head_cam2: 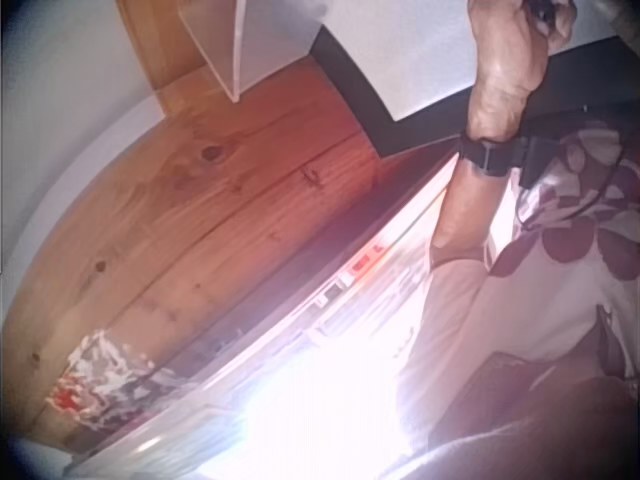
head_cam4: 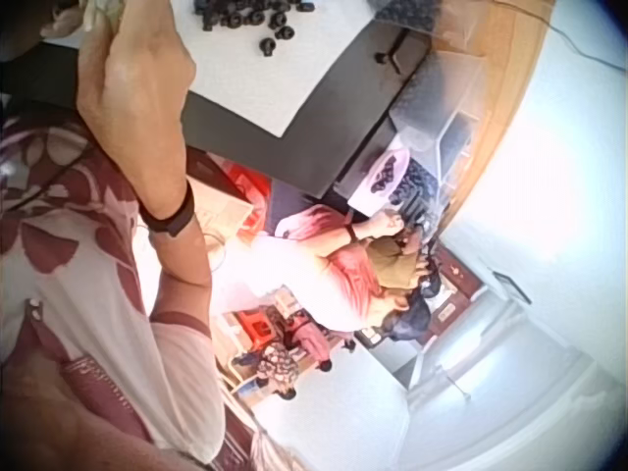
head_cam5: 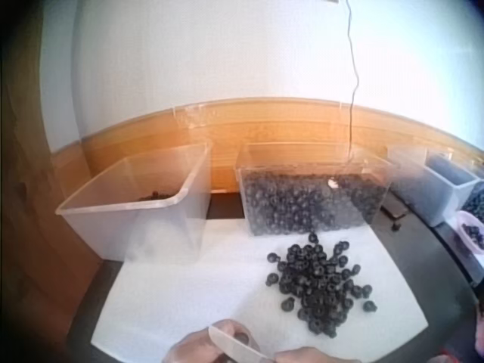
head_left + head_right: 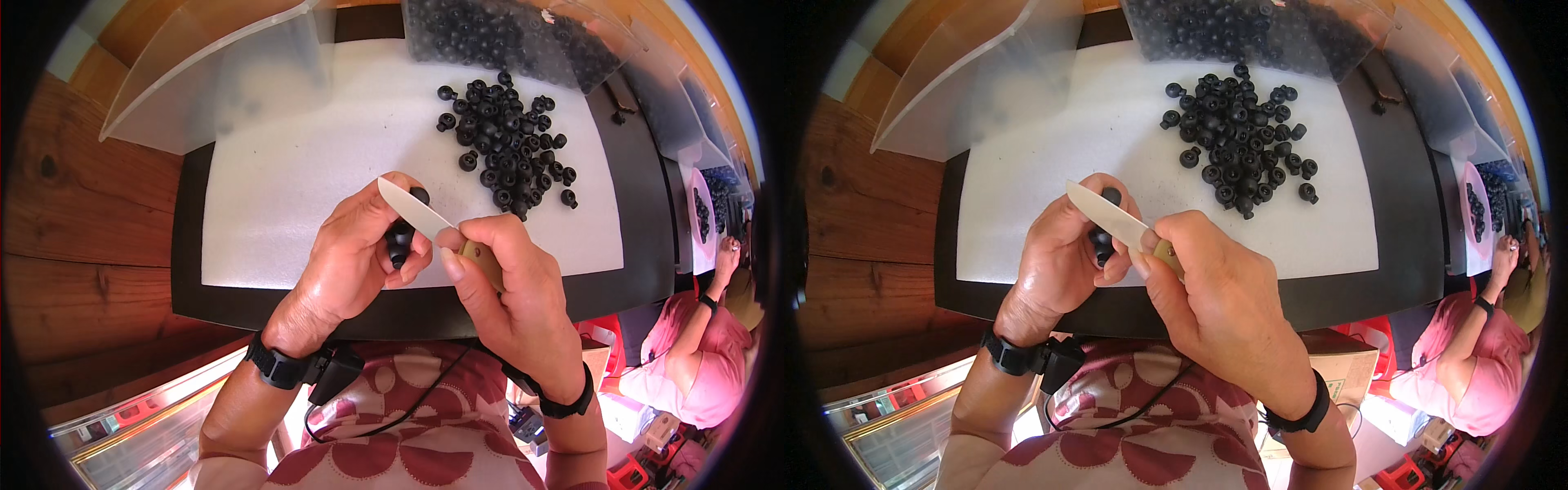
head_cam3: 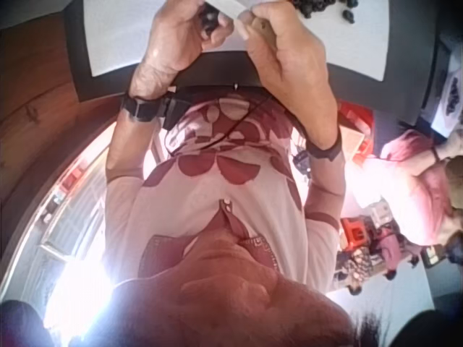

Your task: The recorder is using a small knife to trim excess material or check the quality of small black plastic components.

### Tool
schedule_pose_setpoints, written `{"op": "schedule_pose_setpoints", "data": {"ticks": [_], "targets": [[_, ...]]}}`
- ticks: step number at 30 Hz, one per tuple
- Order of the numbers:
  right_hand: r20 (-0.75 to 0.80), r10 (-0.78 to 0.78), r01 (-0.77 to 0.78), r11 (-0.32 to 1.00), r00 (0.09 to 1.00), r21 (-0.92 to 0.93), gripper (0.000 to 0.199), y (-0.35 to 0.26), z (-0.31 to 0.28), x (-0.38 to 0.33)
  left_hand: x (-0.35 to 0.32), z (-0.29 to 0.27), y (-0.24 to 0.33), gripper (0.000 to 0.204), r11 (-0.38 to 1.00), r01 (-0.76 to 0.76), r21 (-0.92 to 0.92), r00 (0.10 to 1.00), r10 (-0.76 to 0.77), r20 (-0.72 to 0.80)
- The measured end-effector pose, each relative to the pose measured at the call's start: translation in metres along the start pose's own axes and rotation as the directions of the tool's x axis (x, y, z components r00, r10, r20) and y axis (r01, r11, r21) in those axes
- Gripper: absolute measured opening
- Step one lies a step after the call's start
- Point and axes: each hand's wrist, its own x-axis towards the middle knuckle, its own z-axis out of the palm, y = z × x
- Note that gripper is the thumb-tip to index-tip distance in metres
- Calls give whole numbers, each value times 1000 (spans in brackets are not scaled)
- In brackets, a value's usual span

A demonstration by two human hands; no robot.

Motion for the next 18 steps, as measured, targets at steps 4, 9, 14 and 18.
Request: {"op": "schedule_pose_setpoints", "data": {"ticks": [4,9,14,18], "targets": [[3,-6,6,1000,1000,-1,19,0,0,0,0,4,3,44,1000,21,23,998,-19,-55],[19,2,-2,1000,1000,5,20,-2,1,-2,1,-1,2,37,1000,4,-20,1000,-5,-25],[37,-24,25,999,999,-30,20,-4,3,-3,0,3,6,36,999,-1,34,1000,1,-13],[20,-40,41,999,999,-25,20,-4,4,-3,0,1,5,36,1000,-13,0,1000,13,12]]}}
